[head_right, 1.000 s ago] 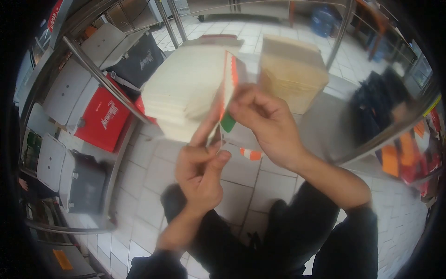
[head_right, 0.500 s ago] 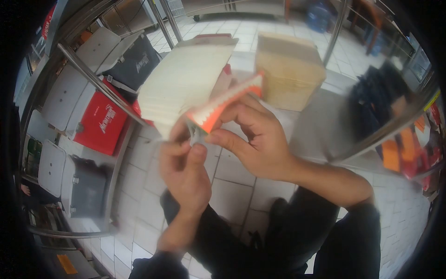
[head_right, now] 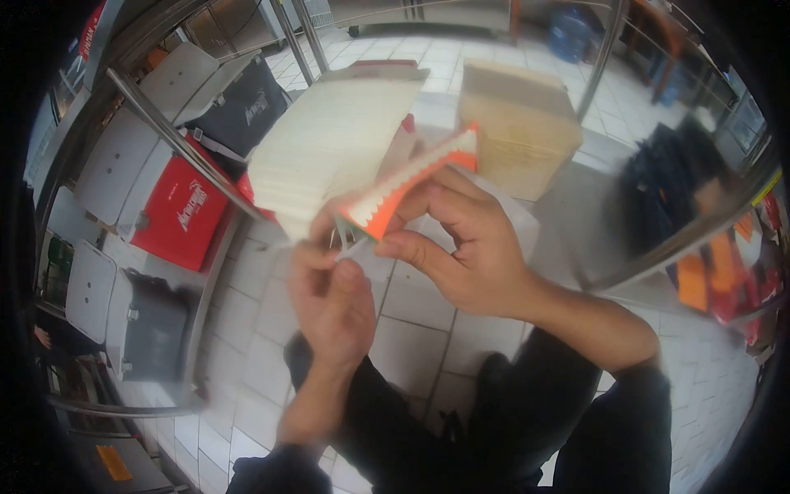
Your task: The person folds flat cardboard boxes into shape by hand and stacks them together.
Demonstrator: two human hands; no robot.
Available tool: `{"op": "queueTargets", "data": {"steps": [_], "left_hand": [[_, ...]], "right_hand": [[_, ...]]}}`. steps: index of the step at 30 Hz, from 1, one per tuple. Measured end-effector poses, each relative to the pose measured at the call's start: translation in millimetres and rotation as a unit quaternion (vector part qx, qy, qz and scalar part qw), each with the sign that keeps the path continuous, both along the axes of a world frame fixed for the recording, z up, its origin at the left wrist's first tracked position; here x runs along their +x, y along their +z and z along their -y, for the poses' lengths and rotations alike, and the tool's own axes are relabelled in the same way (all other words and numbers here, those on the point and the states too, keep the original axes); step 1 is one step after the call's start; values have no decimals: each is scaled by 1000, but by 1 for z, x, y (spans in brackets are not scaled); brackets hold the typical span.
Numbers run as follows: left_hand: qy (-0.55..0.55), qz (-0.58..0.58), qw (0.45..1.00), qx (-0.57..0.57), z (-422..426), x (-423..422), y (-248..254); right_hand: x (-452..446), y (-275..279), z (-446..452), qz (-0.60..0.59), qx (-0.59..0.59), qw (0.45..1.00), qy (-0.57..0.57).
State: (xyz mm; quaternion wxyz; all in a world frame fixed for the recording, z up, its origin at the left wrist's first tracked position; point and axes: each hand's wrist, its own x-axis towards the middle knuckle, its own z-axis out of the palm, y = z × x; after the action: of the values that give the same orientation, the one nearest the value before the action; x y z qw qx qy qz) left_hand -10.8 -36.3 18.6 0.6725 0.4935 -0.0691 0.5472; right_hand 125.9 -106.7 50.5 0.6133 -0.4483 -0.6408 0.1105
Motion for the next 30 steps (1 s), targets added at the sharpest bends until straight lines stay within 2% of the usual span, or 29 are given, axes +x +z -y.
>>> {"op": "queueTargets", "data": {"steps": [2,4,5,6,7,9,12,14,16,19,20,22,24,25,28,30], "left_hand": [[-7,3,1000,4,2,2,-1],[111,-53,989,84,8,6,-2],[112,-53,989,84,10,6,-3],[181,-79,968,152,11,7,-4],[248,-104,938,219,12,7,-5],[245,-120,941,201,19,5,-5],[222,-116,950,186,18,4,-3],[198,-99,957,190,18,4,-2],[243,-159,919,266,21,4,3],[260,-208,900,282,27,2,15],[261,-207,900,281,25,2,11],[248,-146,940,184,15,-1,-4],[273,-123,931,210,8,0,-5],[208,-82,971,86,11,2,2],[109,-70,991,-43,0,-5,14],[-4,-157,986,-56,-8,-9,14]], "right_hand": [[0,0,1,-20,-4,1000,23],[-1,-2,4,-40,-8,998,47],[-2,-4,7,-128,-49,988,74],[-2,-5,8,-214,-91,967,101],[-2,-3,6,-214,-90,967,102],[-2,2,2,-304,-49,937,164],[11,-8,4,-261,-106,942,183],[9,-8,5,-254,-103,944,181],[10,-5,6,-246,-101,947,180],[10,3,4,-287,-100,935,184],[3,6,3,-290,-60,941,163],[-2,3,3,-294,-20,945,141],[0,-8,5,-206,-92,956,190],[-4,-7,7,-198,-138,953,183],[-11,0,5,-242,-184,925,227],[-9,-3,4,-225,-213,926,215]]}}
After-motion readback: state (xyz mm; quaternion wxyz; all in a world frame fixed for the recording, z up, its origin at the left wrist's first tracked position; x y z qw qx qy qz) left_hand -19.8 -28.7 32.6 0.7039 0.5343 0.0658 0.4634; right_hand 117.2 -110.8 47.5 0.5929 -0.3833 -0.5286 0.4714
